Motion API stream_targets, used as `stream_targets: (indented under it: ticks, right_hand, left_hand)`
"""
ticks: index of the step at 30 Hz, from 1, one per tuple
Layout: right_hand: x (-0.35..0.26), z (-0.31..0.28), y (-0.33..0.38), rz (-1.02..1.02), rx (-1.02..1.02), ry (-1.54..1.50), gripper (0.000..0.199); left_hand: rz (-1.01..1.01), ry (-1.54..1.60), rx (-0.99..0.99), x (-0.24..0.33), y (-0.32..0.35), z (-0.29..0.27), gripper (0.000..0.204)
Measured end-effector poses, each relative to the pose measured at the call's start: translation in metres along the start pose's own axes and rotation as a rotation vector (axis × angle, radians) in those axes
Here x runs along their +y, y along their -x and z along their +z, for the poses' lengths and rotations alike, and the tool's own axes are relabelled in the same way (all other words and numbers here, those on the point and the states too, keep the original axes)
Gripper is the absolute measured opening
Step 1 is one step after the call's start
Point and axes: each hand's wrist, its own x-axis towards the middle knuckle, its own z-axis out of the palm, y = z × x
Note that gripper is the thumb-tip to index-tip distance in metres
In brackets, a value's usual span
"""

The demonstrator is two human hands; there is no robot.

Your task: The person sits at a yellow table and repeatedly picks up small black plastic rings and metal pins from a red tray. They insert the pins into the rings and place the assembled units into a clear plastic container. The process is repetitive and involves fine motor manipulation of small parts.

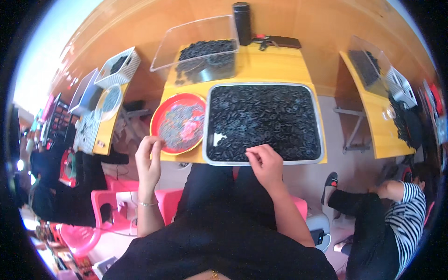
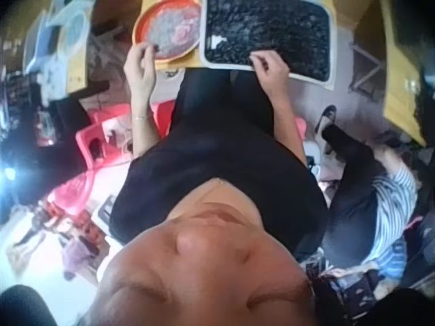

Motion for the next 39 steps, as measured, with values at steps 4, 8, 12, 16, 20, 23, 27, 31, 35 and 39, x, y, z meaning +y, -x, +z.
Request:
stream_targets:
  ticks: [4,8,12,16,20,23,27,31,35,39]
  right_hand:
    - [0.004,0.004,0.003,-0.035,-0.021,0.062,0.006]
    - [0.007,0.008,0.004,-0.066,-0.022,0.103,0.006]
    - [0.01,0.008,0.005,-0.071,-0.017,0.147,0.006]
    - [0.009,0.009,0.005,-0.069,-0.013,0.14,0.006]
    - [0.011,0.011,0.005,-0.087,0.01,0.102,0.007]
    - [0.004,0.008,0.003,-0.056,0.043,0.034,0.009]
    - [0.006,0.008,-0.003,-0.074,0.071,0.014,0.01]
    - [-0.006,0.009,-0.02,-0.112,0.008,0.02,0.01]
    - [-0.01,0.017,-0.042,-0.17,-0.046,0.003,0.009]
    - [-0.01,0.03,-0.058,-0.183,-0.096,-0.025,0.009]
  left_hand:
    - [-0.003,-0.173,-0.026,-0.011,0.006,-0.003,0.008]
    - [0.047,-0.259,-0.097,-0.025,0.003,0.001,0.011]
    - [0.062,-0.348,-0.17,-0.042,-0.008,0.013,0.013]
    - [0.126,-0.391,-0.219,-0.068,-0.018,0.026,0.013]
    - [0.172,-0.37,-0.232,-0.083,-0.031,0.04,0.013]
    - [0.194,-0.378,-0.251,-0.093,-0.043,0.051,0.013]
    - [0.207,-0.369,-0.289,-0.098,-0.056,0.06,0.014]
    - [0.213,-0.372,-0.328,-0.105,-0.061,0.068,0.015]
    - [0.153,-0.382,-0.34,-0.112,-0.062,0.072,0.014]
    - [0.086,-0.382,-0.448,-0.107,-0.066,0.067,0.013]
